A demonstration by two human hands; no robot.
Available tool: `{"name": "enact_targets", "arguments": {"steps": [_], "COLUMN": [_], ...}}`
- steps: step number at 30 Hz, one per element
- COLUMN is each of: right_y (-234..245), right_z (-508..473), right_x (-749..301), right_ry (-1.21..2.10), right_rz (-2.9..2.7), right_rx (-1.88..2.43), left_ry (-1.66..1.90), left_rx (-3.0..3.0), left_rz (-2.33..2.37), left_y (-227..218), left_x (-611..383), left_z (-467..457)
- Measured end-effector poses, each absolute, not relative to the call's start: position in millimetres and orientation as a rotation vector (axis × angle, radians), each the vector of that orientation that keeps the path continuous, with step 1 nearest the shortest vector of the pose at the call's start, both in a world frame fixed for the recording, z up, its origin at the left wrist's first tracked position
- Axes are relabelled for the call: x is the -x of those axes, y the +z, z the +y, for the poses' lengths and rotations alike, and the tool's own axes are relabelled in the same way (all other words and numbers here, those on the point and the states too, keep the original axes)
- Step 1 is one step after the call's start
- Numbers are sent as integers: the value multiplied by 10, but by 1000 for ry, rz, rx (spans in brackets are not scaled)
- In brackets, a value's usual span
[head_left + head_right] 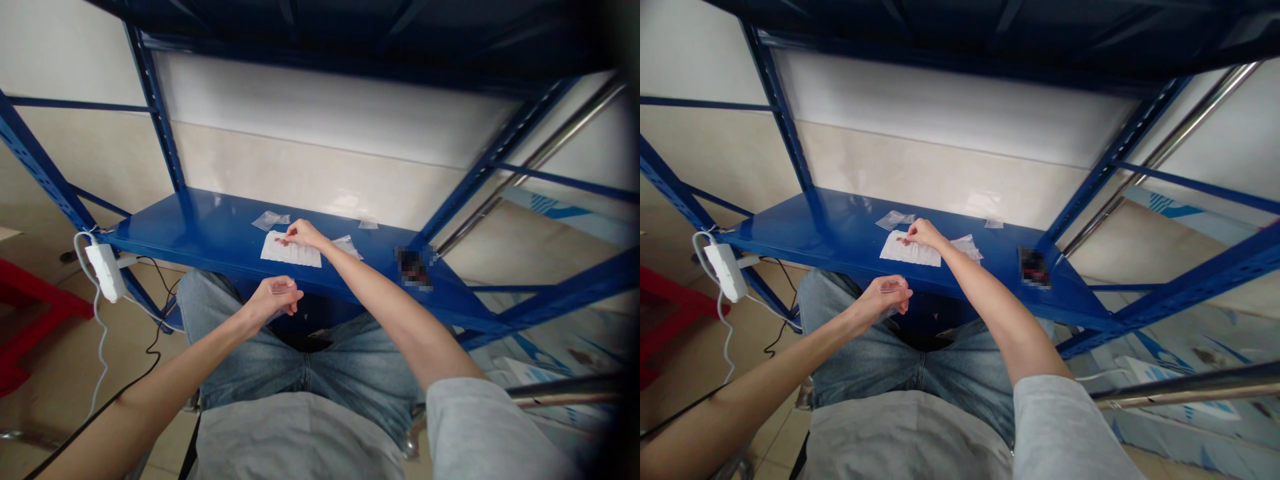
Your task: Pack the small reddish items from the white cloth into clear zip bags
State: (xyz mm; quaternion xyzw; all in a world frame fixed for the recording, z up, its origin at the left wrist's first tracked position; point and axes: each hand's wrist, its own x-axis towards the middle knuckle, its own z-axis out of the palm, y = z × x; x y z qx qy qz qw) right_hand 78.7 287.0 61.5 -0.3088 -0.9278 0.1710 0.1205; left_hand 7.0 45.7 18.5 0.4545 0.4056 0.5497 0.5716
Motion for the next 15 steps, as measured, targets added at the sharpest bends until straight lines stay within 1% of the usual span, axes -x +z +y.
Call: {"name": "enact_targets", "arguments": {"steps": [8, 12, 15], "right_y": [739, 1040, 1365], "right_z": [2963, 2885, 2608], "right_x": [-715, -828, -968], "right_ry": [568, 632, 846], "right_rz": [-2695, -2621, -2568], "right_rx": [971, 905, 623], "left_ry": [1298, 1337, 1370], "left_rx": [-1059, -1033, -1044], "left_rz": [983, 1016, 1014], "left_y": [175, 197, 218], "left_x": [-57, -30, -6], "left_z": [452, 463, 476]}}
